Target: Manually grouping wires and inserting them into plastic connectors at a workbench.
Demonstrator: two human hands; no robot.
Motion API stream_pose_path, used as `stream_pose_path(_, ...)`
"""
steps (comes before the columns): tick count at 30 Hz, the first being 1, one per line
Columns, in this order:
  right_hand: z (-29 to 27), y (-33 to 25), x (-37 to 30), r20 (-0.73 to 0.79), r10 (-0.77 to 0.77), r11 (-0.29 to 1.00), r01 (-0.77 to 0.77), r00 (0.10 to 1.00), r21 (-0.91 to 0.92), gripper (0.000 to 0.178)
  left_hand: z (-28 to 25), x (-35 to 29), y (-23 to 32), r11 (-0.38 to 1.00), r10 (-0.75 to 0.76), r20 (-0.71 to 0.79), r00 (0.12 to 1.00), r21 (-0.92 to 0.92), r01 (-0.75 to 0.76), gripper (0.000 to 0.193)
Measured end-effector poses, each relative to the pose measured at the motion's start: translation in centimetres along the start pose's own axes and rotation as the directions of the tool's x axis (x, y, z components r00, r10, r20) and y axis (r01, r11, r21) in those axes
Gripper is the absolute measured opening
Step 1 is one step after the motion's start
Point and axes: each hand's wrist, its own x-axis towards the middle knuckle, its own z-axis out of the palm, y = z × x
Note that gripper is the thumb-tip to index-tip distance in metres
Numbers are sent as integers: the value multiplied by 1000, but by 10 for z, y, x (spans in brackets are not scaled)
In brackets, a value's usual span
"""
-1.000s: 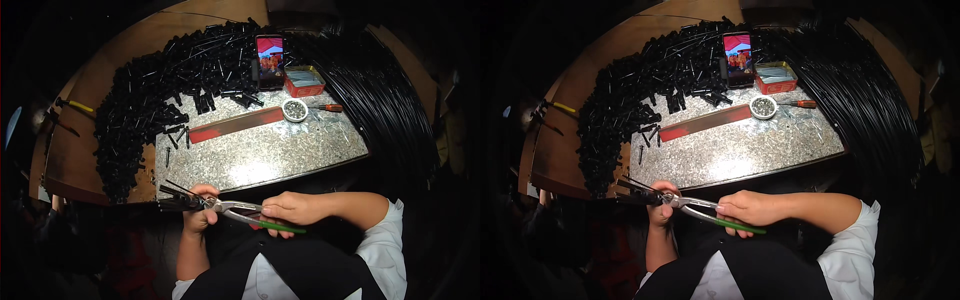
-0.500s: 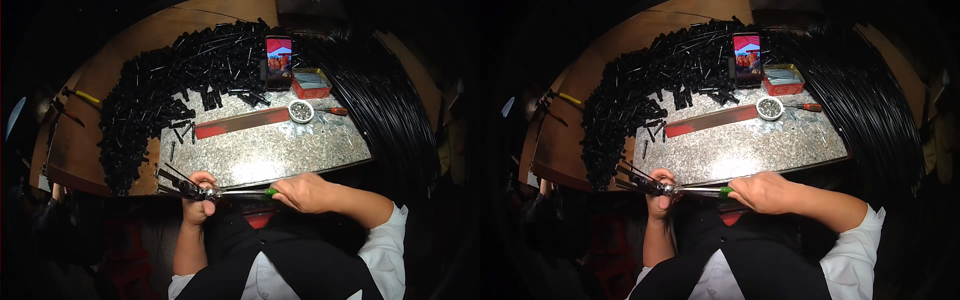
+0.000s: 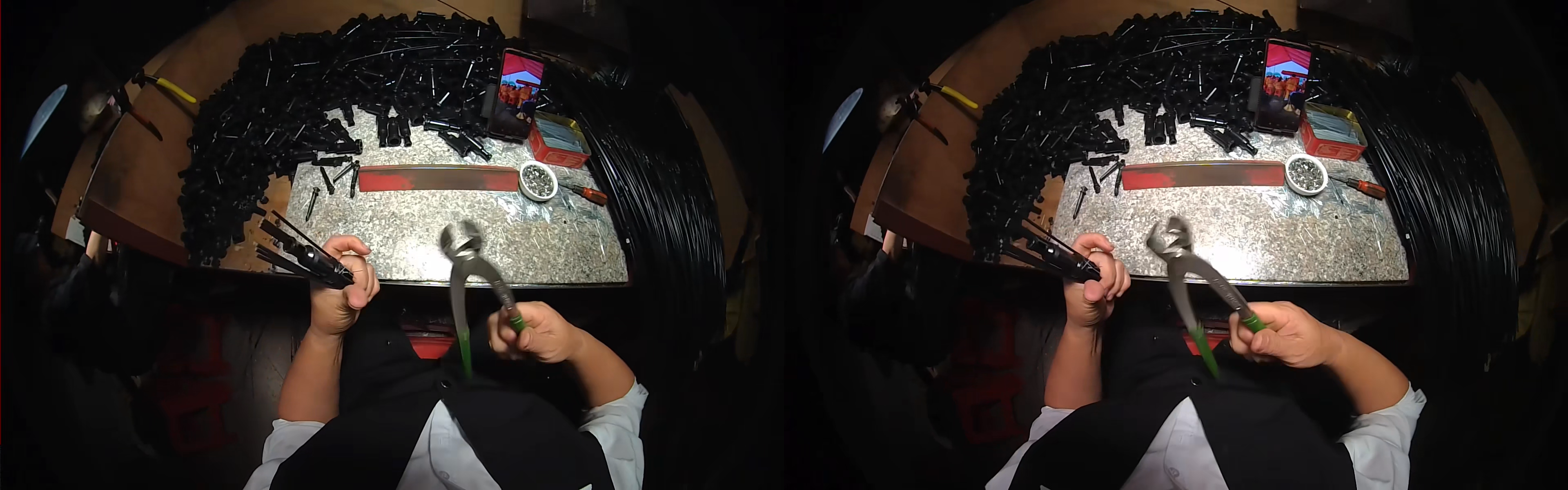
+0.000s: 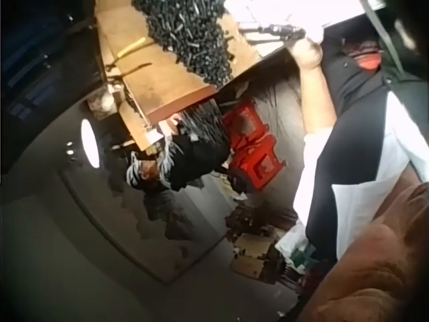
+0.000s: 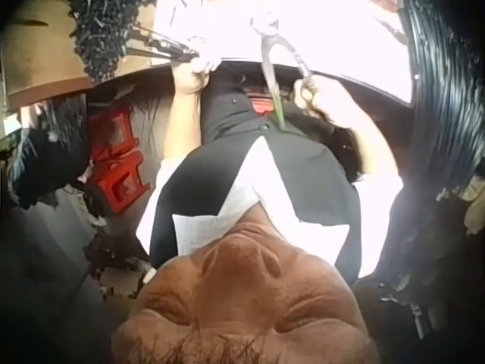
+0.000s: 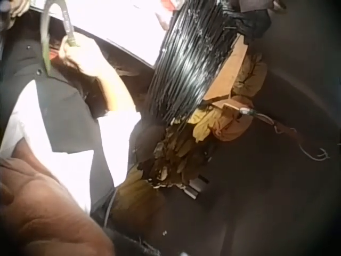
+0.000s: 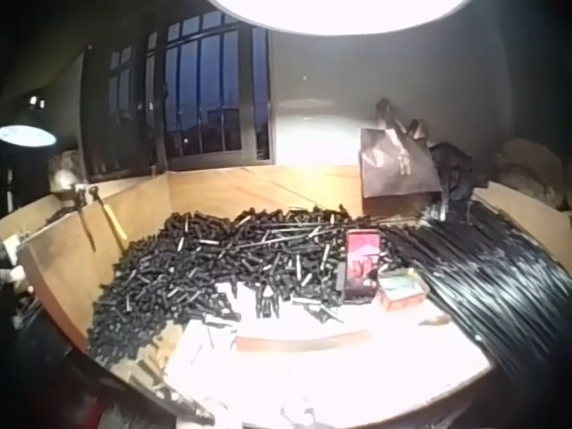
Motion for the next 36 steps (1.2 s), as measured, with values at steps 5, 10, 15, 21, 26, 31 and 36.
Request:
stream_pose_path(5,1,-1,7,-197,-544,646,258,816,-718,42,8,-5,-6,992,-9,-59,998,129,16,72)
stream_pose_path(10,-2,-1,20,-219,-915,364,462,339,-809,46,7,-7,-12,971,14,-57,998,238,0,71)
stream_pose_path(15,-5,-14,20,-156,-967,217,329,202,-919,45,8,-10,-14,969,-9,-55,998,245,22,71)
stream_pose_path(21,4,0,7,-287,-638,679,345,715,-648,19,5,-13,-20,966,-43,-48,998,253,54,73)
stream_pose_path(26,0,13,19,5,-616,-179,-134,788,-975,25,-2,-17,-19,962,-68,-55,996,260,80,76)
stream_pose_path(31,5,15,20,-89,-538,-169,-210,838,-963,35,0,-18,-24,921,-26,-78,997,387,54,83)
stream_pose_path(36,7,18,22,-129,-421,-89,-182,898,-979,43,0,-19,-26,878,-16,-84,996,476,54,63)
